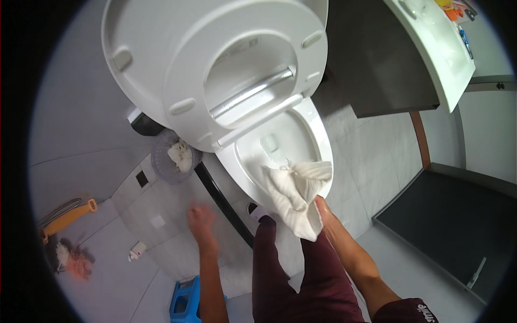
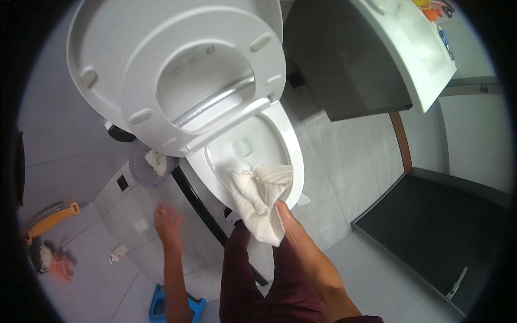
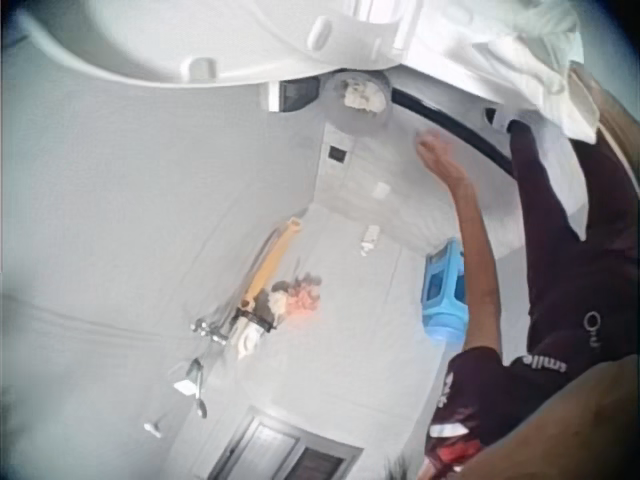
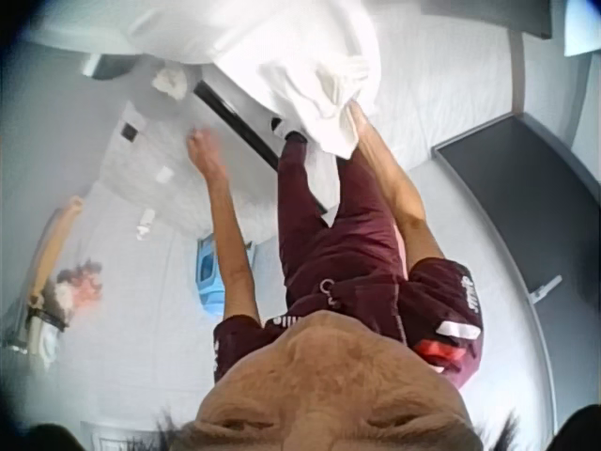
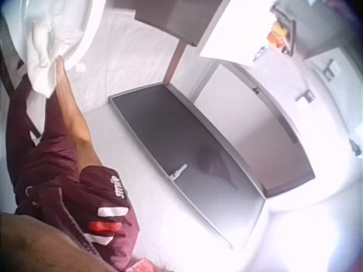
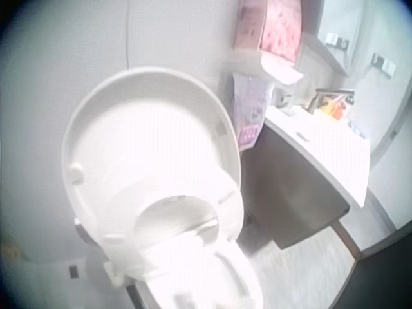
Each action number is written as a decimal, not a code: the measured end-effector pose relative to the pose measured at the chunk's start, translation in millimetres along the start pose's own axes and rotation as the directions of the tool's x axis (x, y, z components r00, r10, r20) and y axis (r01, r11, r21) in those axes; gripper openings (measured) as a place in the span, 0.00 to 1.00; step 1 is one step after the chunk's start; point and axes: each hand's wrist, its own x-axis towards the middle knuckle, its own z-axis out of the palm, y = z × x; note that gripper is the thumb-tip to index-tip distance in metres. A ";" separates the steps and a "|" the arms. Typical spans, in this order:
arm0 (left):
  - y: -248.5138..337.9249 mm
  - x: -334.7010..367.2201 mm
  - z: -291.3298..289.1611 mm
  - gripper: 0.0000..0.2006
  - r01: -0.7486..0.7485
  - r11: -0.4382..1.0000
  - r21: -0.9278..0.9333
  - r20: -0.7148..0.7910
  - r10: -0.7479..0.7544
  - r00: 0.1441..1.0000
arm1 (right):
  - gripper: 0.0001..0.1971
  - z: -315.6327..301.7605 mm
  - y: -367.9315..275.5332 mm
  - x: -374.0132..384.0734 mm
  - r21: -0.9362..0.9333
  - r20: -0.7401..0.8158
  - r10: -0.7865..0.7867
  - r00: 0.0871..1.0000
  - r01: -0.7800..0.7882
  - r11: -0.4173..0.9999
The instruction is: The person wipes the floor with a cloth, washes a grey scouring pad in the sink, and then uses a white cloth to wipe the toilet seat, lid, and tank cover.
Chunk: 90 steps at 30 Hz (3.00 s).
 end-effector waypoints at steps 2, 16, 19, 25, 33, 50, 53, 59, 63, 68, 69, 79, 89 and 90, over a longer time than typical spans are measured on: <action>68.3 12.9 26.7 0.25 -0.280 0.959 0.043 -0.017 0.280 0.960 | 0.22 -2.3 -17.4 -20.3 -0.155 -0.024 -0.110 0.994 0.105 0.982; 192.0 72.1 130.7 0.22 -0.299 0.802 -0.517 0.468 0.558 0.686 | 0.23 290.7 -91.3 -13.6 -0.151 0.893 -0.259 -0.367 0.297 -0.943; 194.9 62.3 123.1 0.22 -0.326 0.780 -0.535 0.416 0.579 0.701 | 0.21 302.4 -109.9 4.6 -0.141 0.852 -0.208 -0.480 0.172 -0.975; 217.7 46.2 142.4 0.21 -0.541 0.758 -0.363 0.242 0.638 0.731 | 0.29 289.3 -169.8 -5.3 -0.212 0.853 -0.245 -0.461 0.124 -0.969; 226.7 41.2 169.4 0.23 -0.664 0.748 0.027 0.034 0.663 0.748 | 0.37 209.6 -224.3 65.4 -0.420 0.695 -0.534 -0.482 0.330 -0.845; 211.2 40.5 161.2 0.21 -0.754 0.649 0.102 -0.191 0.757 0.625 | 0.29 76.5 -157.9 219.6 -0.611 0.111 -0.920 0.377 0.756 0.236; 208.5 36.5 159.9 0.21 -0.757 0.652 0.048 -0.165 0.753 0.638 | 0.26 86.2 -158.3 229.7 -0.511 0.013 -0.934 0.357 0.805 0.301; 202.6 26.8 171.6 0.21 -0.766 0.642 -0.004 -0.129 0.760 0.638 | 0.26 85.4 -130.7 267.5 0.058 -0.026 -0.714 0.699 0.715 0.697; 201.6 24.7 163.3 0.22 -0.768 0.639 0.042 -0.083 0.768 0.635 | 0.35 118.2 -21.6 255.3 -0.414 0.126 -0.584 0.802 0.578 0.703; 205.2 27.5 160.1 0.22 -0.783 0.618 0.062 -0.058 0.786 0.616 | 0.34 134.2 37.1 226.4 -0.488 0.357 -0.557 0.750 0.658 0.573; 205.4 33.7 156.3 0.22 -0.786 0.615 0.059 -0.044 0.788 0.614 | 0.33 129.6 35.5 223.3 -0.512 0.371 -0.541 0.755 0.652 0.559; 222.3 45.4 146.8 0.24 -0.756 0.642 0.129 0.207 0.728 0.653 | 0.29 11.4 -95.2 163.4 -0.236 0.316 -0.548 0.774 0.624 0.745; 221.3 46.9 139.6 0.16 -0.901 0.394 0.183 0.176 0.888 0.424 | 0.31 69.5 -101.4 260.1 -0.905 0.423 -0.776 0.468 0.264 -0.334; 220.3 43.1 134.6 0.16 -0.886 0.447 0.120 0.179 0.868 0.463 | 0.31 84.3 -70.2 258.7 -0.855 0.379 -0.732 0.566 -0.089 -0.511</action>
